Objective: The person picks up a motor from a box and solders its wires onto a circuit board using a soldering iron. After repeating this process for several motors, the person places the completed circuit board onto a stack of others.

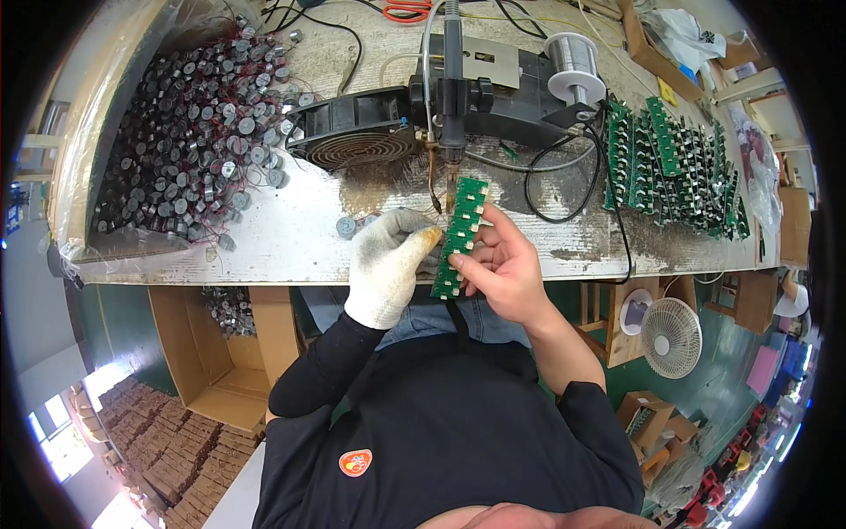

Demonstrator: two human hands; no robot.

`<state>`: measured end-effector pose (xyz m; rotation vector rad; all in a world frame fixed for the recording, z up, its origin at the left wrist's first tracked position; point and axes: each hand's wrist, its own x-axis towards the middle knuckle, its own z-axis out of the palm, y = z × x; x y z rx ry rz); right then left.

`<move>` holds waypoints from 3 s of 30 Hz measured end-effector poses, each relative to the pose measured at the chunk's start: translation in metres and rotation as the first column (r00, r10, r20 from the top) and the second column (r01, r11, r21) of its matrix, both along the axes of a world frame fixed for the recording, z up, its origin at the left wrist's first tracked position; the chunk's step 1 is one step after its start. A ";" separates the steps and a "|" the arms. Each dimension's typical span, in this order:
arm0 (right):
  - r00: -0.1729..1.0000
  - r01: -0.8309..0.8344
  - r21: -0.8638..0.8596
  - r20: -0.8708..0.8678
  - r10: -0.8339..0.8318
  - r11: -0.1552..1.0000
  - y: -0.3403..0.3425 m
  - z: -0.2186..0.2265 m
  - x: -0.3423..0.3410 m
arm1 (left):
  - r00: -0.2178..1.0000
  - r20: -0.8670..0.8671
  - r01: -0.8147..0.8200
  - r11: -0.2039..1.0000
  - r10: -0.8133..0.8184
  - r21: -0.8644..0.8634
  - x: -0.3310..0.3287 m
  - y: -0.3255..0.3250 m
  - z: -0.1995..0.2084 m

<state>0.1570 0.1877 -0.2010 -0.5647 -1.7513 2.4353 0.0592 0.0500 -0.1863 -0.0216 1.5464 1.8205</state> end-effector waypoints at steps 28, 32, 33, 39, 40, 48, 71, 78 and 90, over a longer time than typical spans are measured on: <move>1.000 -0.001 0.003 -0.024 0.001 1.000 -0.004 -0.003 0.002 | 0.996 -0.094 0.008 1.000 -0.008 0.000 -0.001 0.001 -0.007; 1.000 0.002 -0.009 -0.017 -0.002 1.000 -0.004 -0.002 0.002 | 0.996 -0.079 0.033 0.999 -0.034 -0.024 -0.002 0.002 -0.002; 1.000 0.005 -0.011 -0.020 -0.005 1.000 -0.004 -0.002 0.002 | 0.996 -0.083 0.033 0.999 -0.035 -0.028 -0.003 0.003 -0.001; 1.000 0.003 -0.015 -0.019 -0.003 1.000 -0.003 0.001 -0.001 | 0.991 -0.120 0.052 0.996 -0.060 -0.069 -0.006 0.005 0.003; 1.000 0.011 -0.013 -0.013 -0.011 1.000 -0.003 0.002 -0.001 | 0.990 -0.130 0.051 0.997 -0.058 -0.059 -0.006 0.005 0.002; 1.000 -0.004 -0.004 -0.022 0.004 1.000 -0.003 0.002 0.002 | 0.989 -0.128 0.064 0.996 -0.072 -0.067 -0.004 0.004 -0.001; 0.999 0.024 0.013 0.034 -0.024 1.000 -0.003 -0.001 -0.001 | 0.594 -0.748 -0.081 0.903 -0.297 -0.423 -0.063 -0.066 0.009; 0.993 0.101 0.054 0.056 -0.104 0.993 -0.006 -0.001 0.016 | 0.445 -0.894 -0.520 0.799 -0.046 -0.300 -0.006 -0.055 -0.001; 0.999 0.034 0.104 0.020 -0.037 0.994 -0.011 -0.002 0.010 | 0.848 -0.490 0.130 0.975 -0.203 -0.180 0.019 -0.021 -0.007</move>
